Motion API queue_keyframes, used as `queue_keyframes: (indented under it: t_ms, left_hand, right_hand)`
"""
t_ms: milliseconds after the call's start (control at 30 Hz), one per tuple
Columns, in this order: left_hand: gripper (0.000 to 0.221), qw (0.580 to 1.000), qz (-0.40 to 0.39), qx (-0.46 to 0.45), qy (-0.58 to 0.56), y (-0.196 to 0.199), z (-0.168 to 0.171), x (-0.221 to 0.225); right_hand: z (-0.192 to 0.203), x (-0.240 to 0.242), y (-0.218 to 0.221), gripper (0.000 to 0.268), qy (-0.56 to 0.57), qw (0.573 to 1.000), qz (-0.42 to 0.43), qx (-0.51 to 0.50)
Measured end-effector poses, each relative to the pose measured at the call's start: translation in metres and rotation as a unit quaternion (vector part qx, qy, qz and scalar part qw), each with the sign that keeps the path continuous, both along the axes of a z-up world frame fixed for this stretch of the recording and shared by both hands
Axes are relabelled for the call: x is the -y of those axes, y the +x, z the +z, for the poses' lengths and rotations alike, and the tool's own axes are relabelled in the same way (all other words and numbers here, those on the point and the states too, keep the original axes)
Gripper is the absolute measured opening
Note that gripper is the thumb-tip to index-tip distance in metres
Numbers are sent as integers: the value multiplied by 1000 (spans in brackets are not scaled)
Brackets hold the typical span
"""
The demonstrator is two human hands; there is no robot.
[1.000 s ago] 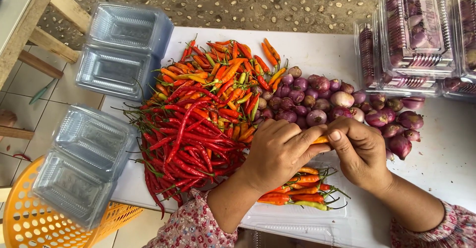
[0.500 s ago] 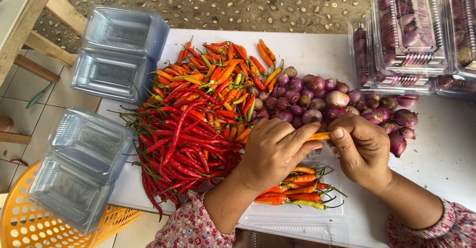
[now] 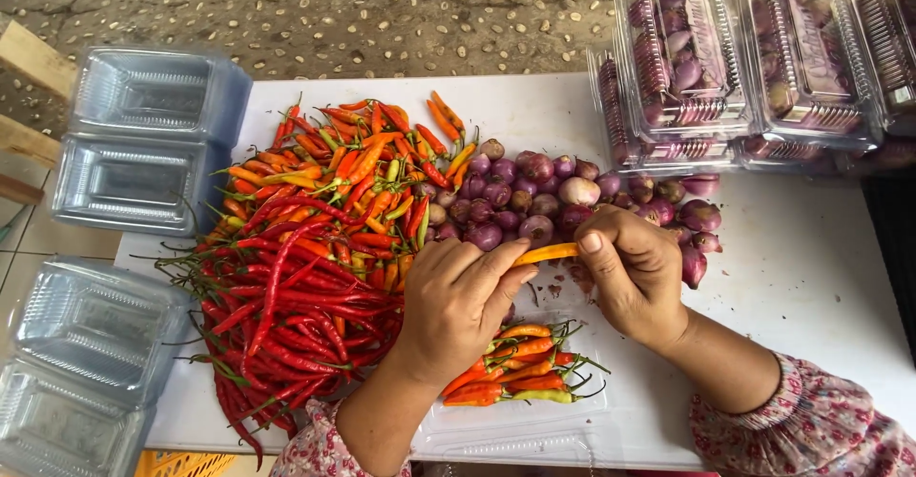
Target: Packing red chili peppers, orange chili peppers, and shallots into small clear plastic containers.
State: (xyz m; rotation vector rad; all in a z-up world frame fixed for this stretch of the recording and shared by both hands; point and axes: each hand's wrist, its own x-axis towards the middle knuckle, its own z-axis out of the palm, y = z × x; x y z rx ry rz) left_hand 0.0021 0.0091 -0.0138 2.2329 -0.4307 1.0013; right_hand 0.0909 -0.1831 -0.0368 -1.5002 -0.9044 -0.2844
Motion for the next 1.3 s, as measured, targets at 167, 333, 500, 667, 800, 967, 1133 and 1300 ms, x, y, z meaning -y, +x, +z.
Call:
queue_keyframes:
  t_ms: [167,333,500,667,800,967,1133,1300]
  left_hand:
    - [19,1000,-10,-13,-7,0,0,1]
    - [17,1000,-13,-22,3,-1,2,5]
    - [15,998,-37,-16,-53,0,4,2]
    - [18,995,-29,-17,-90,-1,-7,-6]
    - [21,991,-18,5,-131,-3,-12,-4]
    - [25,988,-8,4,-151,-8,-6,-2]
    - [33,982,-34,14,-186,-3,-10,-1]
    - [38,983,-59,-82,-156,-17,-5,-7]
  right_hand:
    - [2,-1,-1,31,14,999,28,-6]
    - [2,-3,-5,25,-6,999,42,-22]
    - [9,-4,-6,32,-21,998,53,3]
    - [1,0,-2,37,-11,999,49,5]
    - [2,2,-2,33,-31,998,57,12]
    - [9,-5,-10,26,-89,987,110,71]
    - [22,-12,-14,28,-150,959,167,173]
    - [38,-9,-17,27,-228,923,221,215]
